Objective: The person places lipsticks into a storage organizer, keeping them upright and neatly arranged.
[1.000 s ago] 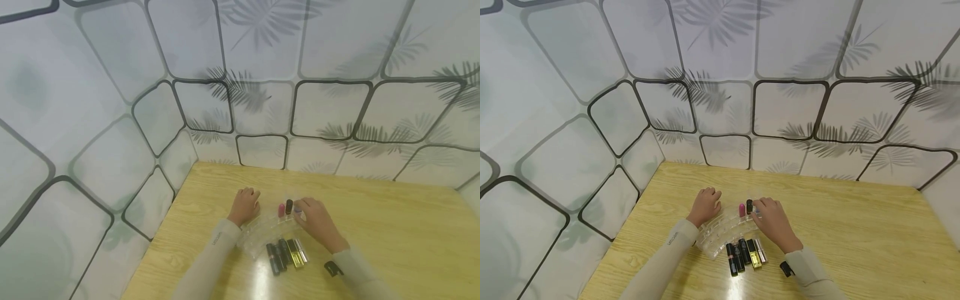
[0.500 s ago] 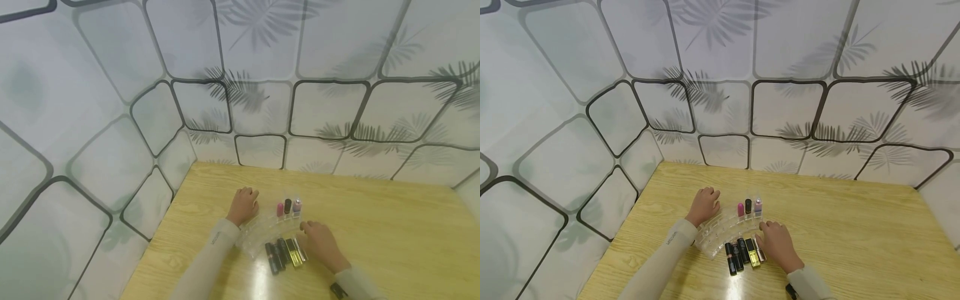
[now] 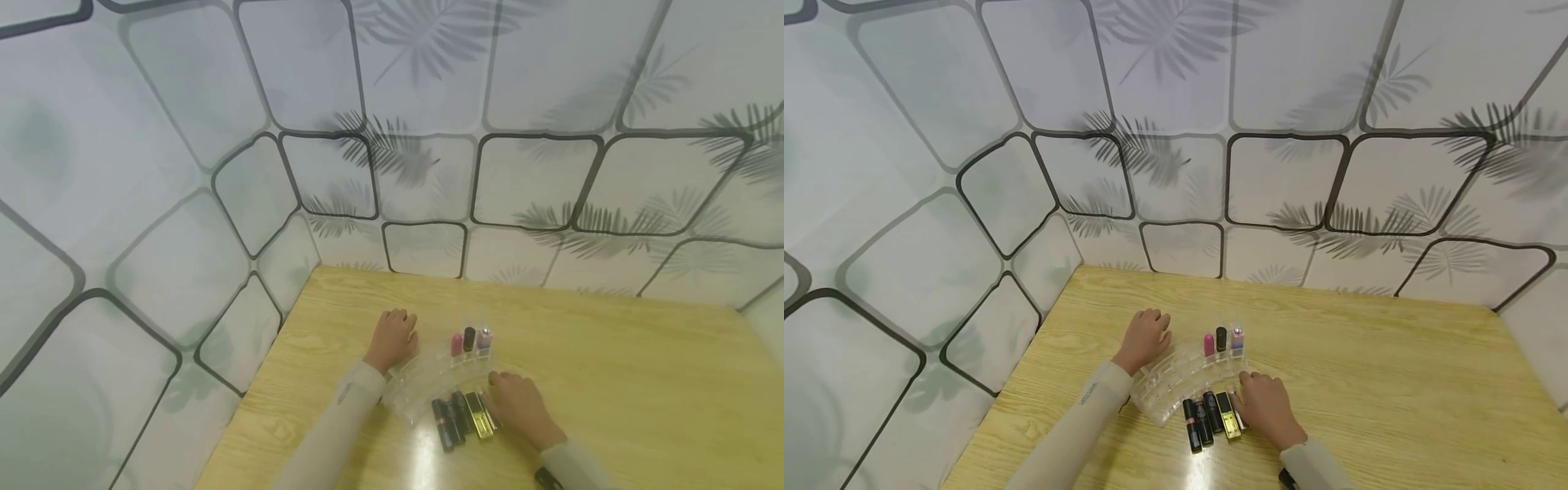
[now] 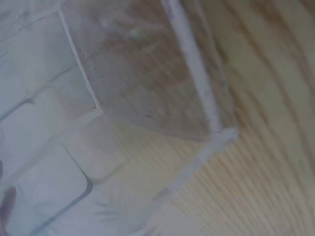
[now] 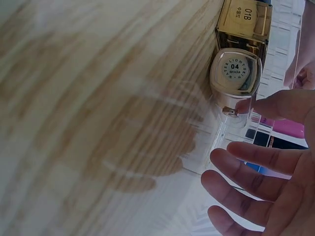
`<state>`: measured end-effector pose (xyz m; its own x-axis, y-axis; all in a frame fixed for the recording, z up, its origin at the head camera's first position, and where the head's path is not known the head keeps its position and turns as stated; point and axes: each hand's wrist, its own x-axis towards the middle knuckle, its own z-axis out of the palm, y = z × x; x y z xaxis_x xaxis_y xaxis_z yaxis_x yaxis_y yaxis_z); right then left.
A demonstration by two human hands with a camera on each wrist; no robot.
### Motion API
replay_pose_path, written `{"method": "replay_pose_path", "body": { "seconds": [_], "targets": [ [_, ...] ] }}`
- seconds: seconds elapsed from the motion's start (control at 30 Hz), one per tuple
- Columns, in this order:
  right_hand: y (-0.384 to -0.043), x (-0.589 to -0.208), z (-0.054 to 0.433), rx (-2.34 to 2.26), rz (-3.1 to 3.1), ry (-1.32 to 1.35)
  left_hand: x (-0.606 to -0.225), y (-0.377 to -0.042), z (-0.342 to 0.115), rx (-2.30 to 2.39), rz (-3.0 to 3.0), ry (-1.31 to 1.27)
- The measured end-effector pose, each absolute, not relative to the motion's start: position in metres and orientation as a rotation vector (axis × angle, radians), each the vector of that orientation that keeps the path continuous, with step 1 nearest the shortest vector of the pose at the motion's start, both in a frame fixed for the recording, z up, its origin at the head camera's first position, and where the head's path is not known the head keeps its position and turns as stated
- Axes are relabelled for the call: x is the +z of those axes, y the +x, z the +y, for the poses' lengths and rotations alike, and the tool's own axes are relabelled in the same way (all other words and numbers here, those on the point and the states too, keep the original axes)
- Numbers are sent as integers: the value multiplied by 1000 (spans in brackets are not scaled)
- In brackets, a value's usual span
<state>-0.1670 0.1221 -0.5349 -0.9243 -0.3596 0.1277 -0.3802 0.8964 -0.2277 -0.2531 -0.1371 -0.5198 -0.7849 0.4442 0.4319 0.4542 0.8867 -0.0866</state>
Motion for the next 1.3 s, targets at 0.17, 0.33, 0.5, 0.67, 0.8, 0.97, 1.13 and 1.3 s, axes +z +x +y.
{"method": "replay_pose_path", "body": {
  "seconds": [0.17,0.33,0.5,0.67,0.8,0.97,1.13,1.3],
  "targets": [
    [-166,-534,121,410,-2995,586,-521,-247,-140,-107,-2607,-592],
    [-165,-534,120,456,-3025,565,-526,-244,-141,-165,-2578,-540],
    [-165,-537,120,453,-3016,563,-531,-245,-141,-227,-2552,-522],
    [-165,-535,118,476,-3002,562,-533,-245,-139,-254,-2519,-524],
    [-165,-534,114,486,-2987,575,-533,-244,-139,-234,-2562,-495],
    [-165,-535,113,469,-2985,580,-533,-243,-140,-226,-2590,-481],
    [-164,-534,113,507,-2997,574,-533,-242,-140,-231,-2594,-482],
    [-163,-530,112,468,-2963,610,-532,-242,-139,-225,-2597,-476]
  ]
}}
